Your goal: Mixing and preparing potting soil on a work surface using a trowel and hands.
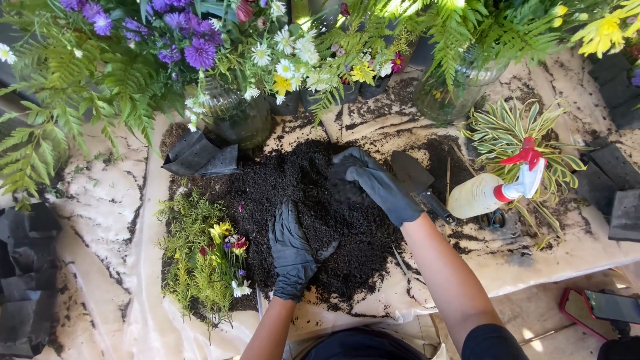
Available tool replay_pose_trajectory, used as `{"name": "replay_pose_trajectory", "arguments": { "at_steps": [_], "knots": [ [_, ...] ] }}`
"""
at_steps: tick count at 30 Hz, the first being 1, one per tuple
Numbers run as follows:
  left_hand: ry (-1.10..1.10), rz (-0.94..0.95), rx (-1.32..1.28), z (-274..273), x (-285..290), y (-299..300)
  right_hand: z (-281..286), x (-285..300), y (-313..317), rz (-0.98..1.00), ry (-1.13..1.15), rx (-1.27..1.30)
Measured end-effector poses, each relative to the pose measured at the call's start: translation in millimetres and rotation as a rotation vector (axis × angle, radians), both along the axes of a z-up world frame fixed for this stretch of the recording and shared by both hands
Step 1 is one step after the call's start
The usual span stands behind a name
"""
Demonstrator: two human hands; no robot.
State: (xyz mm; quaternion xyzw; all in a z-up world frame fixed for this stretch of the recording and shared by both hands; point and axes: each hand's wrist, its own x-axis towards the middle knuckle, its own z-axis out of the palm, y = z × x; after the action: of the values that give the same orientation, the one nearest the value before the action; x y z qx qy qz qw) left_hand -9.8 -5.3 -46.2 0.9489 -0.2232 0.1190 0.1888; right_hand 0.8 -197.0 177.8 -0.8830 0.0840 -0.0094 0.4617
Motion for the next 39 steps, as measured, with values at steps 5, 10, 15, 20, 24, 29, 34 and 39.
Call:
{"name": "replay_pose_trajectory", "arguments": {
  "at_steps": [5,10,15,20,24,29,34,39],
  "knots": [
    [-0.018,0.046,0.014,62.3,-14.9,-6.9,33.9,-4.4,0.7,0.102,0.04,0.504],
    [-0.017,0.065,0.021,47.0,-11.8,-3.3,-12.3,-22.2,-20.6,0.188,0.155,0.158],
    [0.0,0.059,0.003,63.3,-12.6,-8.3,-97.2,-38.1,-21.3,0.392,0.441,-0.48],
    [0.009,-0.009,-0.01,-31.6,7.6,2.6,-161.7,-54.4,-13.9,0.076,0.14,-0.613],
    [0.008,0.022,0.034,5.6,-1.6,0.3,-238.9,-44.2,-44.5,-0.01,-0.049,-0.534],
    [0.002,-0.006,0.072,23.2,-3.6,0.3,-193.1,-14.5,-63.5,-0.66,0.193,1.452],
    [-0.001,0.003,0.069,-28.4,8.8,3.5,-69.4,-18.3,-38.7,0.053,-0.021,0.57],
    [0.228,-0.032,-0.059,58.4,-7.8,0.8,-39.0,1.2,-33.4,0.341,-0.084,0.667]
  ]
}}
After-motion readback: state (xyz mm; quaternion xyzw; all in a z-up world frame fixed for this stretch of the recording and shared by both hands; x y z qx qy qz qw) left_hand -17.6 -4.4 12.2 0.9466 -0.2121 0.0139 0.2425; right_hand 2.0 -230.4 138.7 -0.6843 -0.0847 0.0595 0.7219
